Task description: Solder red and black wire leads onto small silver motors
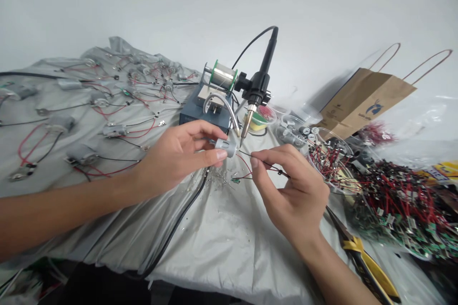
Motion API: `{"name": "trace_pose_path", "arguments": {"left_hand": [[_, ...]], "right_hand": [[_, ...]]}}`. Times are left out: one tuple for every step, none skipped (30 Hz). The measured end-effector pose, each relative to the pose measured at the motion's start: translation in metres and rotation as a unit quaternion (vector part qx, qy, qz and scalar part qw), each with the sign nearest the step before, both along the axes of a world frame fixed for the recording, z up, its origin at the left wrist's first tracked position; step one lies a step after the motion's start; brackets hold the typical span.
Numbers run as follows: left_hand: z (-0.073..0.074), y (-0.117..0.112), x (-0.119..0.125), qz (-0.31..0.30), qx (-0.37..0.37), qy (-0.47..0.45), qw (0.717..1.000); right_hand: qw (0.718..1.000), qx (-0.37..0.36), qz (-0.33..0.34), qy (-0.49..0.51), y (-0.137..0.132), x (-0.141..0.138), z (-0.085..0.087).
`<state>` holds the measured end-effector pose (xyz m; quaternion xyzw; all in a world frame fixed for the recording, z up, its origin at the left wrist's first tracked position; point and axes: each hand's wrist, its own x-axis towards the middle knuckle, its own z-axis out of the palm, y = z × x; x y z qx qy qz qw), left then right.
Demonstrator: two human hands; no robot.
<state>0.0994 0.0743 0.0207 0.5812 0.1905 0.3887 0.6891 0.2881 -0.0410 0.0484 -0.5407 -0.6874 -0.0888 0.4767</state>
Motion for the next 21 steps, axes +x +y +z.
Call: {"name": "trace_pose_path", "arguments": {"left_hand": [[0.0001,-0.0003,-0.0001,-0.001,0.0,0.0,1.0],[0.0001,-0.0008,-0.0001,-0.001,0.001,0.001,1.0],[0.0002,-0.0014,0.0,-0.001,0.0,0.002,1.0],[0.0002,-0.0021,0.0001,0.001,-0.001,0.003,1.0],[0.0003,-0.003,0.0002,0.003,-0.002,0.004,1.0],[0.0003,-0.0039,0.0003,0.007,-0.003,0.005,1.0],[0.0002,-0.0048,0.0005,0.009,-0.005,0.004,1.0],[0.0,-0.0056,0.0006,0.012,-0.007,0.003,1.0],[-0.0003,-0.0062,0.0006,0.013,-0.009,0.001,1.0],[-0.0008,-0.0065,0.0007,0.013,-0.01,0.0,1.0],[-0.0014,-0.0067,0.0006,0.011,-0.011,0.0,1.0],[-0.0021,-0.0067,0.0005,0.01,-0.012,0.001,1.0],[-0.0027,-0.0066,0.0004,0.008,-0.014,0.004,1.0],[-0.0034,-0.0065,0.0003,0.005,-0.017,0.007,1.0],[-0.004,-0.0065,0.0001,0.002,-0.02,0.007,1.0],[-0.0045,-0.0066,0.0,-0.001,-0.022,0.007,1.0],[-0.0051,-0.0068,-0.0001,-0.003,-0.023,0.004,1.0],[-0.0055,-0.007,-0.0002,-0.004,-0.024,0.002,1.0],[-0.0059,-0.0072,-0.0003,-0.005,-0.025,0.001,1.0],[-0.006,-0.0074,-0.0003,-0.007,-0.026,-0.001,1.0],[-0.006,-0.0075,-0.0002,-0.01,-0.028,0.0,1.0]], "right_hand": [[1.0,-0.003,0.0,0.0,-0.0002,0.0002,0.0002],[1.0,-0.005,0.0,-0.001,-0.0005,0.0005,0.0005],[1.0,-0.008,0.001,-0.002,-0.0008,0.0008,0.0009],[1.0,-0.011,0.001,-0.005,-0.0011,0.0011,0.0013],[1.0,-0.013,0.001,-0.008,-0.0015,0.0014,0.0017],[1.0,-0.013,0.001,-0.011,-0.0019,0.0017,0.0019],[1.0,-0.014,0.0,-0.013,-0.0022,0.002,0.0019],[1.0,-0.014,0.0,-0.013,-0.0024,0.0023,0.0017],[1.0,-0.014,0.001,-0.012,-0.0024,0.0026,0.0012],[1.0,-0.015,0.003,-0.01,-0.0022,0.0029,0.0005],[1.0,-0.016,0.007,-0.01,-0.002,0.0032,-0.0003],[1.0,-0.019,0.012,-0.01,-0.0017,0.0036,-0.0011],[1.0,-0.02,0.017,-0.012,-0.0014,0.0039,-0.0017],[1.0,-0.021,0.02,-0.013,-0.0013,0.0042,-0.0021],[0.999,-0.023,0.02,-0.013,-0.0014,0.0045,-0.0023],[0.999,-0.023,0.018,-0.012,-0.0016,0.0048,-0.0023],[1.0,-0.024,0.017,-0.011,-0.0021,0.0052,-0.0022],[1.0,-0.025,0.016,-0.01,-0.0026,0.0055,-0.0021],[0.999,-0.025,0.016,-0.012,-0.0031,0.0059,-0.002],[0.999,-0.026,0.018,-0.015,-0.0035,0.0063,-0.0021],[0.999,-0.026,0.02,-0.018,-0.0039,0.0066,-0.0023]]}}
